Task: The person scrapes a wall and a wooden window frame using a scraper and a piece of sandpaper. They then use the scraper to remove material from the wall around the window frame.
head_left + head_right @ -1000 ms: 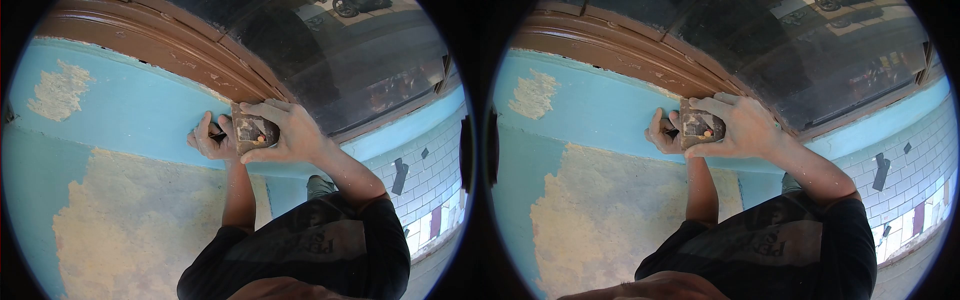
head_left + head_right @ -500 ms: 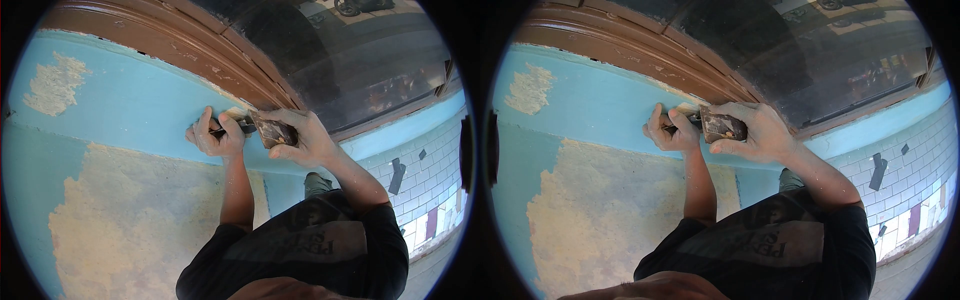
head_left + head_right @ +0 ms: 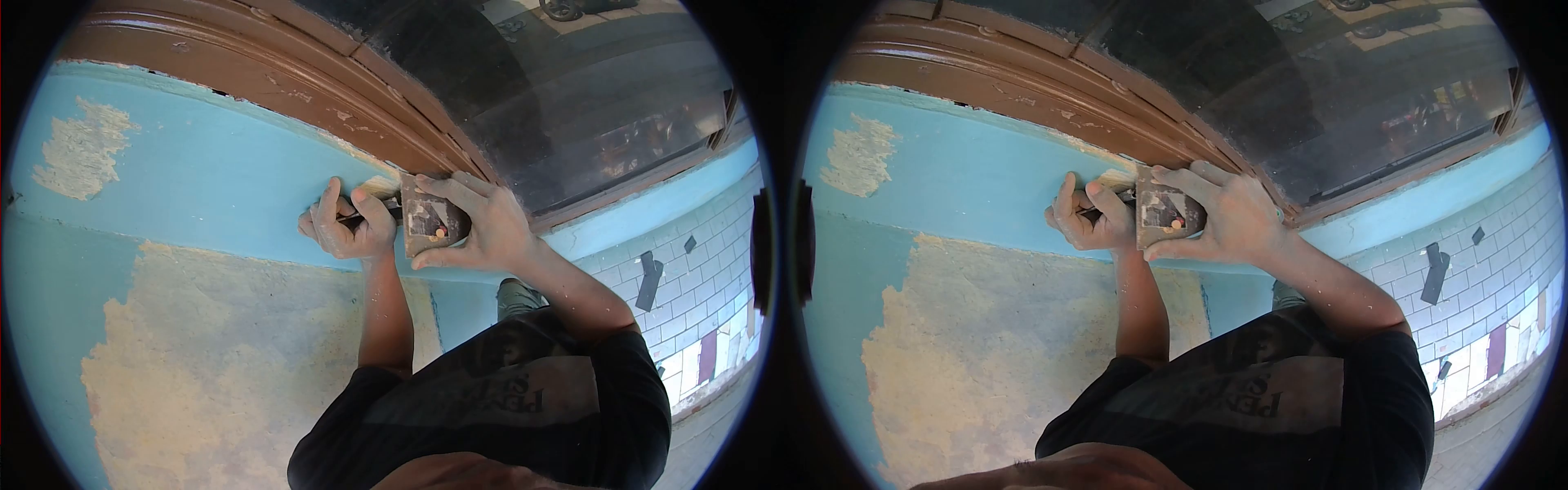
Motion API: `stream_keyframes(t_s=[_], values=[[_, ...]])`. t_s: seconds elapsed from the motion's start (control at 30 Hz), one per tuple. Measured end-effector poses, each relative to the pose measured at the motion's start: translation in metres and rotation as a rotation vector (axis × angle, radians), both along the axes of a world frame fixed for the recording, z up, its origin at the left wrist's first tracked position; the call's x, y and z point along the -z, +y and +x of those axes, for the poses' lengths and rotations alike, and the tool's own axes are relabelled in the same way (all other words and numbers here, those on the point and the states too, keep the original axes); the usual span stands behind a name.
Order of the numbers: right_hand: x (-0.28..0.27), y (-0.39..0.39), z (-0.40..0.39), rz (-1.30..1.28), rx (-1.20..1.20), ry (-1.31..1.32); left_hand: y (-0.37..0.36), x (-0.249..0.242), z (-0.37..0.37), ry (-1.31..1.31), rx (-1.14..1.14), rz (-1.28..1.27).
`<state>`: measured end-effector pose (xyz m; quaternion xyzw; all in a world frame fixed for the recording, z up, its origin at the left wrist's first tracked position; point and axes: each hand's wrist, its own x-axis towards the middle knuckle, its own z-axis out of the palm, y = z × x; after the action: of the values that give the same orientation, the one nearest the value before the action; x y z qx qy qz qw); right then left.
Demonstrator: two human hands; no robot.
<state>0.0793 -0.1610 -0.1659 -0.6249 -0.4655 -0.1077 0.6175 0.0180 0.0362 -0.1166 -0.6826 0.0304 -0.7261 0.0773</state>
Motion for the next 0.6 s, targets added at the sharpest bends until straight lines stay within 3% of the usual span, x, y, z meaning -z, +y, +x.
stream_keyframes(t_s=[0.3,0.37,0.47,0.6], values=[[-0.013,0.004,-0.008,0.007,0.112,-0.058,-0.005,-0.005,-0.017,0.088,0.031,-0.052],[-0.009,0.005,-0.01,-0.01,0.132,-0.058,-0.006,-0.01,-0.033,0.244,0.182,-0.218],[0.007,0.005,-0.016,-0.052,0.169,-0.042,0.016,0.002,-0.054,0.275,0.182,-0.337],[0.013,0.009,-0.027,0.014,0.145,0.009,0.019,0.004,-0.058,0.329,0.027,-0.165]])
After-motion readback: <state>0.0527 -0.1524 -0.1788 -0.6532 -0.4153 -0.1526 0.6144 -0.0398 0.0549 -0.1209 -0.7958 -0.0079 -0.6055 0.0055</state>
